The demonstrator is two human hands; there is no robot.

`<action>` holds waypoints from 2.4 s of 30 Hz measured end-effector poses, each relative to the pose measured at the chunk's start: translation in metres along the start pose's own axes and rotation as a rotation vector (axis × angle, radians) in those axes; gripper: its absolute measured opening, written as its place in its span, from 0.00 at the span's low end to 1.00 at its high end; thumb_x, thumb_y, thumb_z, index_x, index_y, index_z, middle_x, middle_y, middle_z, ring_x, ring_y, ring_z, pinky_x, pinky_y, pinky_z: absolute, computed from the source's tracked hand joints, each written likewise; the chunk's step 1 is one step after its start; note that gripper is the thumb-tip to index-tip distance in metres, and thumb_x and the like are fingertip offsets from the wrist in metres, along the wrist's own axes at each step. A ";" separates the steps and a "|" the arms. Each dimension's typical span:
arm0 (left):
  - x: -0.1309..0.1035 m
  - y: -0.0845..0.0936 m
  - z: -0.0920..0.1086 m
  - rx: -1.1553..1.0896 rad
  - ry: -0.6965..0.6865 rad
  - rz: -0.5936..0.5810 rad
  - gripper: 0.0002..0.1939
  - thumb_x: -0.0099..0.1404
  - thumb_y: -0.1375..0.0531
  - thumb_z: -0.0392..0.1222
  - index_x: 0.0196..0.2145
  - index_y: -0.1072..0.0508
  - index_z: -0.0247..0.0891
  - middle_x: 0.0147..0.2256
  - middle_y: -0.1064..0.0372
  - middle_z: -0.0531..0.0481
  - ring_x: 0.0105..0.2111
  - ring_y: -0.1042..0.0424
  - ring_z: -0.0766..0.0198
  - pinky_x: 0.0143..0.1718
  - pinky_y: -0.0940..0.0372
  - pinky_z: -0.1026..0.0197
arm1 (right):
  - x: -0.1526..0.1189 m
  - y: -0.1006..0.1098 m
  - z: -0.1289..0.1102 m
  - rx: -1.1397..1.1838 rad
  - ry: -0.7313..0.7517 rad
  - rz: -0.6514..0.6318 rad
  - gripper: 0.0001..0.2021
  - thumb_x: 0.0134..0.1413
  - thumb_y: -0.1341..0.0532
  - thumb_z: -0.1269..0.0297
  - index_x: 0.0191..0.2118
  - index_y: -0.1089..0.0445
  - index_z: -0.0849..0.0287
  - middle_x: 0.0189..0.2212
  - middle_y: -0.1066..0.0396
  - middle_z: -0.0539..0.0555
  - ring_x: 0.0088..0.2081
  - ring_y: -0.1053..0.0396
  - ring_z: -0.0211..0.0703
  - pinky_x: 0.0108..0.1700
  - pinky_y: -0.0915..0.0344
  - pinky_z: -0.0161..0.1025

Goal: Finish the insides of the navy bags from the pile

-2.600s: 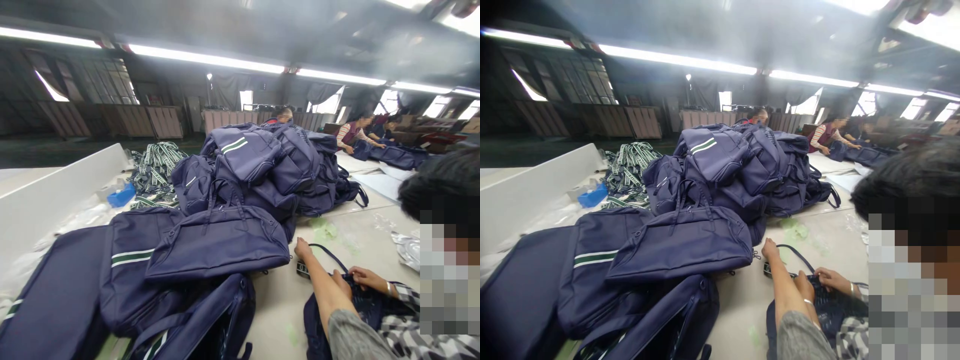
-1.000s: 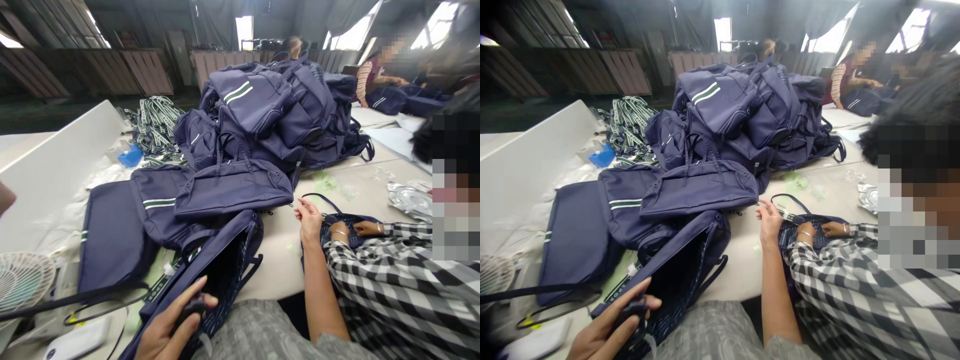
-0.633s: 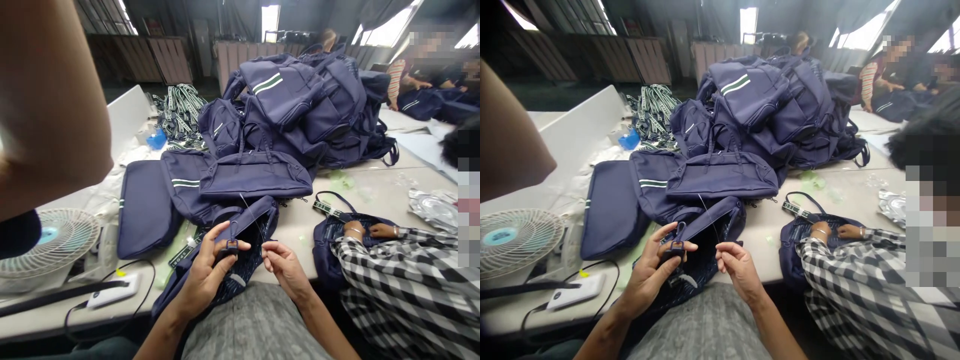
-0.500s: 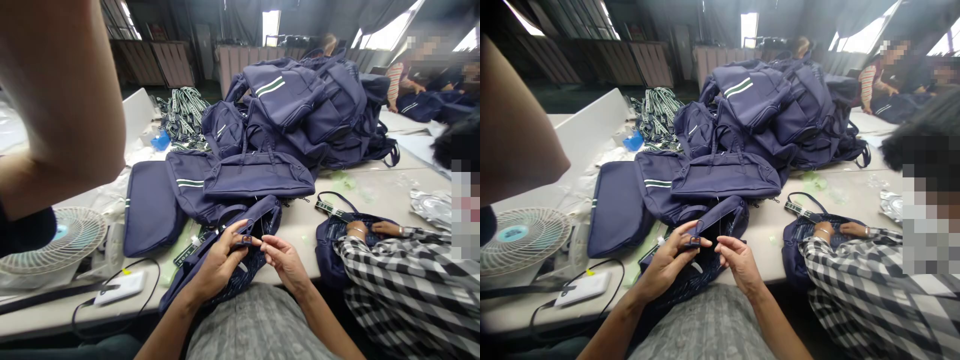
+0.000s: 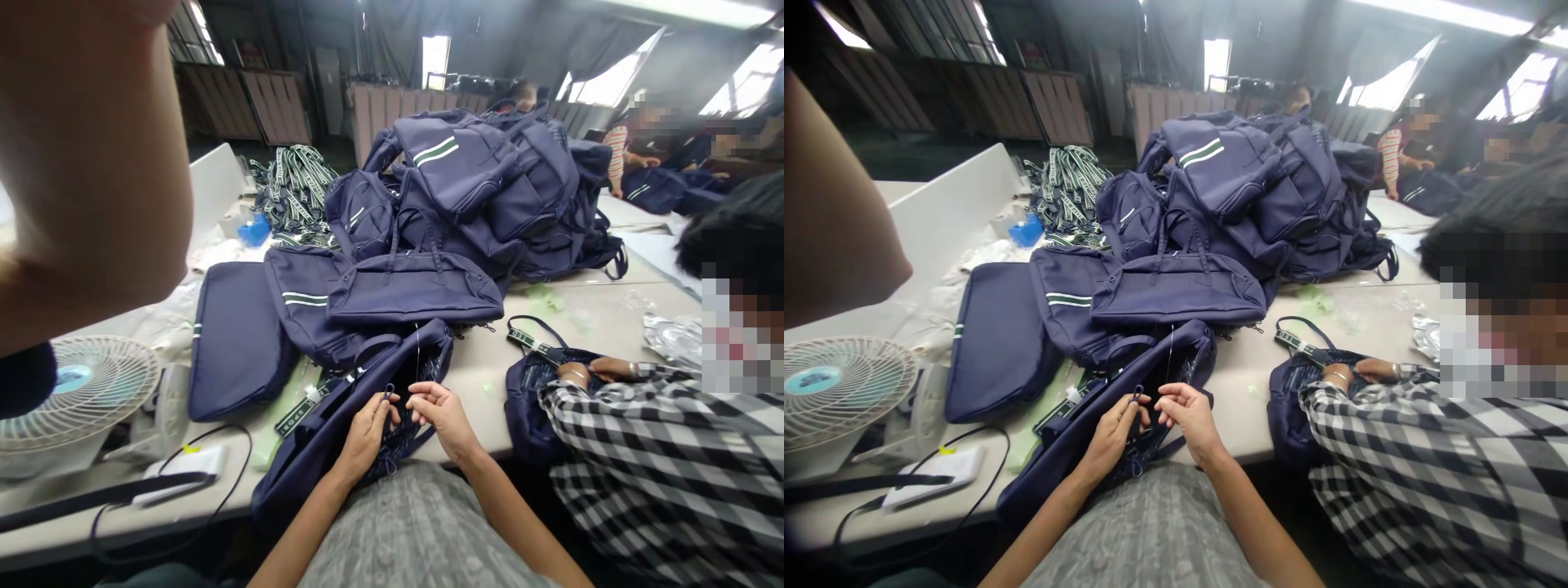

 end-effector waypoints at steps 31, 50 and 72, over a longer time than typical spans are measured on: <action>0.008 -0.010 0.027 0.032 0.046 -0.337 0.19 0.68 0.48 0.53 0.36 0.26 0.35 0.32 0.33 0.49 0.34 0.36 0.63 0.37 0.42 0.63 | 0.010 0.008 -0.030 0.000 0.022 -0.060 0.18 0.49 0.33 0.56 0.45 0.25 0.60 0.44 0.25 0.59 0.23 0.31 0.30 0.22 0.36 0.28; 0.014 -0.004 0.041 -0.123 0.104 -0.251 0.18 0.66 0.46 0.53 0.32 0.28 0.35 0.32 0.35 0.49 0.34 0.37 0.64 0.36 0.42 0.64 | -0.001 -0.004 -0.022 -0.617 0.501 -0.018 0.10 0.62 0.42 0.64 0.39 0.23 0.56 0.32 0.28 0.53 0.30 0.30 0.37 0.34 0.31 0.34; 0.030 0.010 -0.002 0.208 0.152 -0.200 0.20 0.60 0.46 0.55 0.27 0.28 0.34 0.25 0.35 0.49 0.28 0.39 0.62 0.32 0.45 0.61 | 0.012 -0.017 -0.016 -0.679 0.593 -0.226 0.11 0.54 0.39 0.72 0.41 0.22 0.57 0.40 0.24 0.55 0.41 0.27 0.41 0.45 0.30 0.38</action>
Point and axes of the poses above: each hand's wrist, its own x-axis towards the middle knuckle, its own y-axis out of the back of the hand, z = x × y, the point moved 5 cm from there along x, towards the middle knuckle
